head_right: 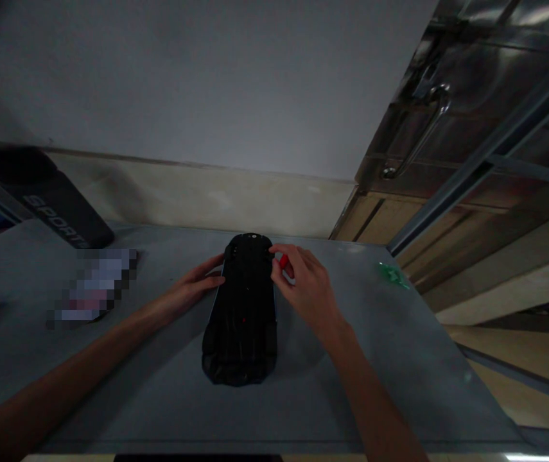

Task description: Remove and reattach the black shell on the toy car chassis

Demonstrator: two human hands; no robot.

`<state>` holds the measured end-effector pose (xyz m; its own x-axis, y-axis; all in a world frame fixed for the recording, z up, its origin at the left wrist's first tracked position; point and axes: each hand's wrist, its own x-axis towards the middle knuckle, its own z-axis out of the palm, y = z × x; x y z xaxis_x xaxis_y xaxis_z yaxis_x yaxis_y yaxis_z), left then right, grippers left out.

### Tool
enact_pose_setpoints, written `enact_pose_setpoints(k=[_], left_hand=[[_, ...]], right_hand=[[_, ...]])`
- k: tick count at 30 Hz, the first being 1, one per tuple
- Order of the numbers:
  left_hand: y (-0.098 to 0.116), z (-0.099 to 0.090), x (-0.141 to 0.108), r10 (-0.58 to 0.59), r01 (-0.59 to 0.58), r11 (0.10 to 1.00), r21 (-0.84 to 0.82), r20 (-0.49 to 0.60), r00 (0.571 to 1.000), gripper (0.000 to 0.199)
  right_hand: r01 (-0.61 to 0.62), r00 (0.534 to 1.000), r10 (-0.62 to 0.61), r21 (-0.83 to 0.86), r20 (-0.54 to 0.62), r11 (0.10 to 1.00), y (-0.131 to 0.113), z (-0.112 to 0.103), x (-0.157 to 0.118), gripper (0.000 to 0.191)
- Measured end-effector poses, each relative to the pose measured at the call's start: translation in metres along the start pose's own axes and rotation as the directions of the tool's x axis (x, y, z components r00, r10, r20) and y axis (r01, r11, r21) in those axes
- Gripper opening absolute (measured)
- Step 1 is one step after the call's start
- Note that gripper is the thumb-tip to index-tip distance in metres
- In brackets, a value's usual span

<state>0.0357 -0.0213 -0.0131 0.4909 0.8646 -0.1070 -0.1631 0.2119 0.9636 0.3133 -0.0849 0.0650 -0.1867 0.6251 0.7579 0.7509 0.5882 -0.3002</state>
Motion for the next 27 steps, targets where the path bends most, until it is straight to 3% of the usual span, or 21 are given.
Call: enact_pose_setpoints(k=[9,15,27], left_hand=[[0.0021,0.0017,-0.0015,-0.01,0.01,1.0,0.01,0.001,1.0,0.096],[0.0057,0.0032,-0.0028,-0.009,0.01,0.999,0.032,-0.008,1.0,0.093],[0.0085,0.0045,-0.0046,-0.013,0.014,0.998,0.055,-0.01,1.0,0.098]], right_hand=[[0.068,0.997,-0.068,0.017,0.045,0.998,-0.0015,-0.0013,0.0007,0.027],[0.01,0.997,-0.012,0.029,0.077,1.0,-0.0029,-0.0031,0.0007,0.032],[0.01,0.994,-0.013,0.037,0.108,0.999,-0.0022,-0.008,0.0014,0.042]])
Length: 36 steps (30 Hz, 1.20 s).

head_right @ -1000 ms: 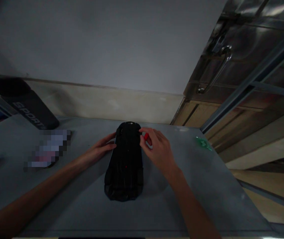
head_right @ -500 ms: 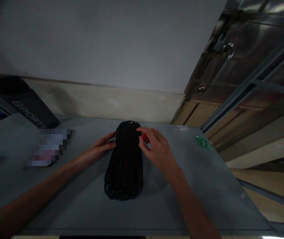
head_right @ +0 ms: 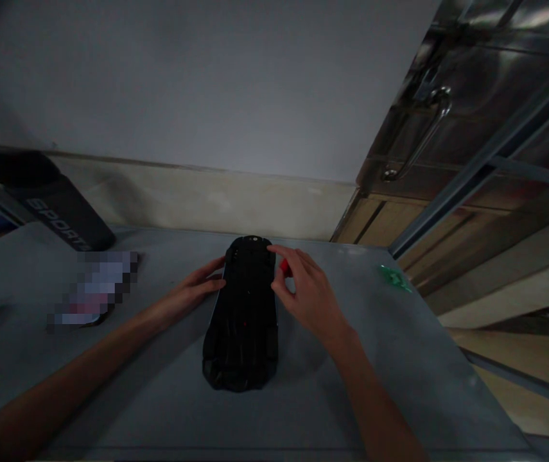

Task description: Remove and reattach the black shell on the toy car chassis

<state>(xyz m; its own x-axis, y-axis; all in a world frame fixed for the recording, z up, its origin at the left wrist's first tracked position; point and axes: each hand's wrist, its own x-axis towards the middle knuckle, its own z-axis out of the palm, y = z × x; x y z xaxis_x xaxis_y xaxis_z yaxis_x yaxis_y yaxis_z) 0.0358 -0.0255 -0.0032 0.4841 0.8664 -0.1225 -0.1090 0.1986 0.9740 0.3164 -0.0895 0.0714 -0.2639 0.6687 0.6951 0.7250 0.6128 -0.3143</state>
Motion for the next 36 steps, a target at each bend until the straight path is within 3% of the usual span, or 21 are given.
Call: enact_pose_setpoints(k=[7,15,21,28,34,36], left_hand=[[-0.0036,-0.0016,0.0029,0.018,-0.017,1.0,-0.02,0.007,1.0,0.096],[-0.0034,-0.0014,0.001,-0.003,0.003,1.0,-0.026,0.008,1.0,0.095],[-0.0065,-0.0022,0.0038,0.008,-0.008,0.999,-0.036,-0.005,1.0,0.1],[-0.0022,-0.0003,0.0021,0.018,-0.018,1.0,-0.021,-0.002,1.0,0.095],[-0.0051,-0.0012,0.0014,-0.004,0.003,0.998,-0.065,-0.01,1.0,0.09],[-0.0047,-0.0017,0.0005,-0.005,0.004,0.997,-0.075,-0.022,1.0,0.084]], right_hand=[[-0.083,0.996,0.082,-0.034,-0.033,0.996,0.0004,0.004,-0.0013,0.025],[-0.027,1.0,0.026,0.038,0.017,0.999,-0.0026,-0.0006,0.0006,0.043],[-0.046,0.999,0.045,-0.01,-0.03,0.999,-0.0034,0.0026,0.0011,0.024],[-0.046,0.999,0.045,0.061,0.013,0.997,-0.0018,0.0006,0.0002,0.039],[-0.115,0.993,0.116,0.041,-0.026,0.993,-0.0007,0.0013,-0.0003,0.021],[-0.123,0.992,0.124,0.043,-0.011,0.991,-0.001,0.0018,-0.0004,0.023]])
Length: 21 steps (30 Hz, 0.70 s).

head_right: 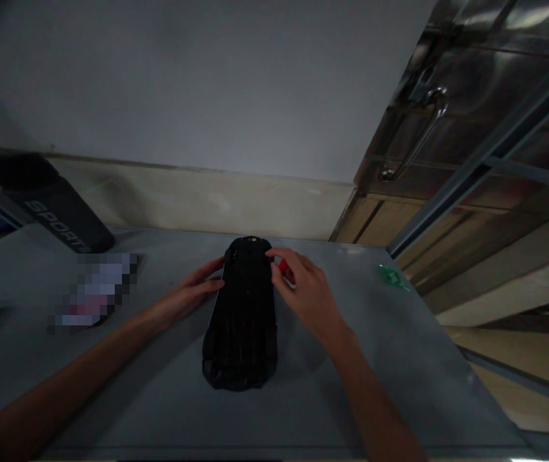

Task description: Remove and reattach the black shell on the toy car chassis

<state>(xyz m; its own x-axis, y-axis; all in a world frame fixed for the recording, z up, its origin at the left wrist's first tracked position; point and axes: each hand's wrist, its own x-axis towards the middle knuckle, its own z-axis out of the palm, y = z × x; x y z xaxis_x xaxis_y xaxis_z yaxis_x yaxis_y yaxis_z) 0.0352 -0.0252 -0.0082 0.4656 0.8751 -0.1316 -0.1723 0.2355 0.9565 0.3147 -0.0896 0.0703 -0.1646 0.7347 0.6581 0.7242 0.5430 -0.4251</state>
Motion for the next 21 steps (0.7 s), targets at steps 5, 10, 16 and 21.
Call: enact_pose_setpoints(k=[5,10,16,21], left_hand=[[0.0019,-0.0024,-0.0006,-0.01,0.011,0.999,-0.052,0.013,1.0,0.078],[0.0033,-0.0026,-0.0001,-0.014,0.015,0.997,-0.074,0.018,1.0,0.077],[0.0028,-0.0015,0.0002,0.001,0.002,0.998,-0.069,0.048,0.999,0.076],[-0.0025,-0.0047,0.0033,-0.011,0.012,0.998,-0.069,0.01,1.0,0.077]], right_hand=[[0.005,1.0,-0.005,0.006,-0.001,1.0,-0.0008,-0.0008,0.0001,0.026],[-0.004,1.0,0.005,0.012,-0.026,1.0,0.0017,0.0005,0.0011,0.022],[0.004,1.0,-0.004,0.027,-0.011,1.0,0.0025,0.0008,0.0005,0.021],[-0.043,0.998,0.044,0.011,-0.046,0.999,0.0024,0.0039,0.0001,0.017]])
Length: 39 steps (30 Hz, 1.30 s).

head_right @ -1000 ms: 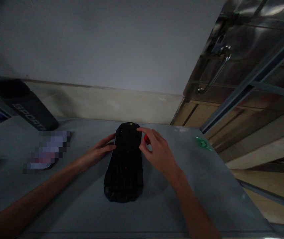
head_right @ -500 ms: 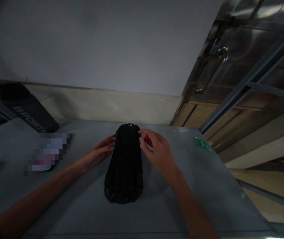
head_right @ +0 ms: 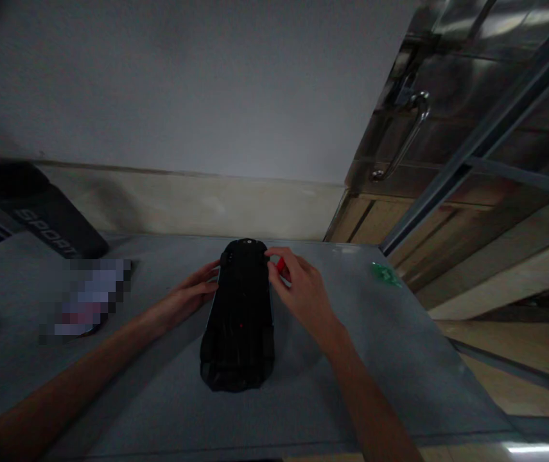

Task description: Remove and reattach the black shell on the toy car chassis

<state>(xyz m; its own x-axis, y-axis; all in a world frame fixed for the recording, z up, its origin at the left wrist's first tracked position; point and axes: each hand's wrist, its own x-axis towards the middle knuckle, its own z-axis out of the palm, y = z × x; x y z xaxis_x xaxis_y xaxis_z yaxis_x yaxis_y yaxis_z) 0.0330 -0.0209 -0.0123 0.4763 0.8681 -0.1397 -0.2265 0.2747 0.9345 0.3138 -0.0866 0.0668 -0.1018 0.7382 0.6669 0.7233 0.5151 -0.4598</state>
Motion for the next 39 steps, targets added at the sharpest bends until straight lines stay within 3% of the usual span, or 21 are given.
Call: enact_pose_setpoints(k=[4,9,15,20,27,33,39], left_hand=[[-0.0017,-0.0015,0.0012,0.023,-0.022,1.0,-0.017,0.026,0.999,0.073],[-0.0011,-0.0017,-0.0001,0.035,-0.034,0.999,-0.028,0.053,0.998,0.065],[-0.0034,-0.0033,0.0003,0.02,-0.018,0.999,-0.029,0.064,0.998,0.07],[-0.0077,-0.0062,0.0026,0.027,-0.026,0.999,-0.036,0.041,0.999,0.072],[0.0003,-0.0009,-0.0004,0.038,-0.038,0.999,0.002,0.061,0.997,0.066],[0.001,-0.0004,0.0003,0.009,-0.009,1.0,-0.003,0.017,1.0,0.072],[-0.0014,-0.0019,0.0005,0.017,-0.017,1.0,-0.01,0.045,0.999,0.072]], right_hand=[[0.03,0.999,-0.03,-0.001,0.023,1.0,0.0002,0.0004,-0.0002,0.026],[0.017,1.0,-0.017,-0.018,0.013,1.0,-0.0008,0.0005,-0.0002,0.016],[0.076,0.996,-0.076,-0.001,0.036,0.997,-0.0026,-0.0019,0.0016,0.029],[0.139,0.989,-0.14,0.019,0.049,0.99,-0.0024,-0.0033,0.0014,0.026],[0.103,0.993,-0.104,0.019,0.062,0.994,-0.001,-0.0013,-0.0002,0.022],[0.111,0.991,-0.111,0.005,0.068,0.994,-0.0023,-0.0034,-0.0004,0.021],[0.116,0.993,-0.115,-0.016,0.036,0.993,-0.0046,-0.0032,0.0005,0.03]])
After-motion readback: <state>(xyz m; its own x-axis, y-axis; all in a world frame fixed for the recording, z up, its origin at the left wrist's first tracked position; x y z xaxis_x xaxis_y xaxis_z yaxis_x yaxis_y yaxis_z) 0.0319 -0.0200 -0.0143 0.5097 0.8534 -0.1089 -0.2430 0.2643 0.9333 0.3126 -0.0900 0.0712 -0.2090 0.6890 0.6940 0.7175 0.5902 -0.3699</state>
